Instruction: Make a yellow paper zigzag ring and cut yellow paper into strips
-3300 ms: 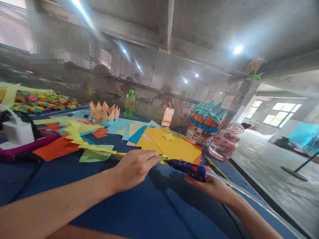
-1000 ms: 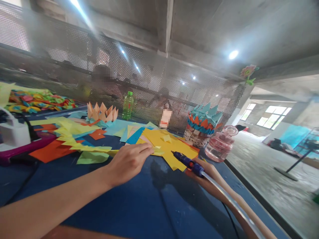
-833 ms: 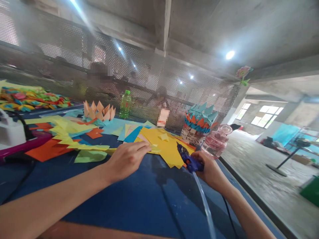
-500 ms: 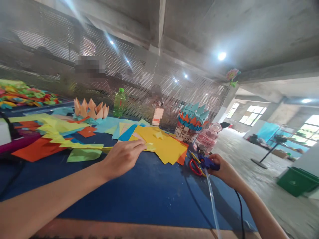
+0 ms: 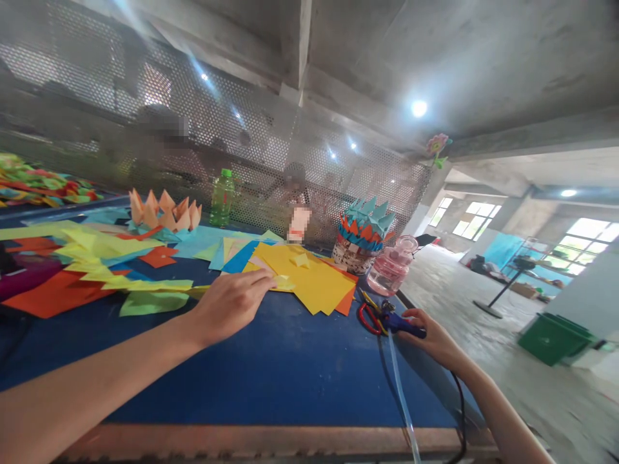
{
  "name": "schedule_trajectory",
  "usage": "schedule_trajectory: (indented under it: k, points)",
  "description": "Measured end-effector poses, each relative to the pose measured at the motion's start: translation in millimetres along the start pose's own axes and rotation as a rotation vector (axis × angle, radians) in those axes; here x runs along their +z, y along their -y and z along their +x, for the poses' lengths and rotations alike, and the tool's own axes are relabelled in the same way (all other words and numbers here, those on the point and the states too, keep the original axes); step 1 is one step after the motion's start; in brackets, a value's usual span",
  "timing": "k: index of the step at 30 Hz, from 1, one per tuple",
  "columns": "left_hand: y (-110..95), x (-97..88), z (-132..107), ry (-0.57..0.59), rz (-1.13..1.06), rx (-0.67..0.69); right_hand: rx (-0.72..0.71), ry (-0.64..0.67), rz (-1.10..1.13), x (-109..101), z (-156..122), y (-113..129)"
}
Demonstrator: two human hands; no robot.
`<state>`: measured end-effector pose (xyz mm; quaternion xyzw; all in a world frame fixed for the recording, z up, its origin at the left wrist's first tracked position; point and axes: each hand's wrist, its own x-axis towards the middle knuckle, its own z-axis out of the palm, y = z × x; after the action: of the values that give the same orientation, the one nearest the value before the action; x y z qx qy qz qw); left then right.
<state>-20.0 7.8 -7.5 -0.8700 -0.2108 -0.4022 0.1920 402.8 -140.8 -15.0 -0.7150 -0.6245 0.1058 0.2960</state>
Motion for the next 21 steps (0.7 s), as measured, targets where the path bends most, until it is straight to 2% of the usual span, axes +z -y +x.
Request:
schedule_trajectory:
  k: [5,9,13,16,21]
  points:
    - [-0.6,-0.3,1.1,-0.024,-0.005,0.011,0.024,0.067,-0.067,-2.1,-4.1,-1.1]
    - [-1.6,-2.3,2.6,0.000,0.010,0.014,0.016,0.116,-0.089,-7.9,-5.2,-3.2]
    - [-2.4,-3.0,3.3,0.025,-0.005,-0.002,-0.020,0.032,-0.162,-12.4,-1.5,-0.9]
    - [-3.3,-3.8,4.3,0.036,0.009,-0.004,-0.067,-0.003,-0.226,-14.3,0.9,16.4]
    - [-4.4,-5.9,5.5,0.053,0.018,-0.001,-0.202,0.034,-0.252,-11.1,0.1,69.5]
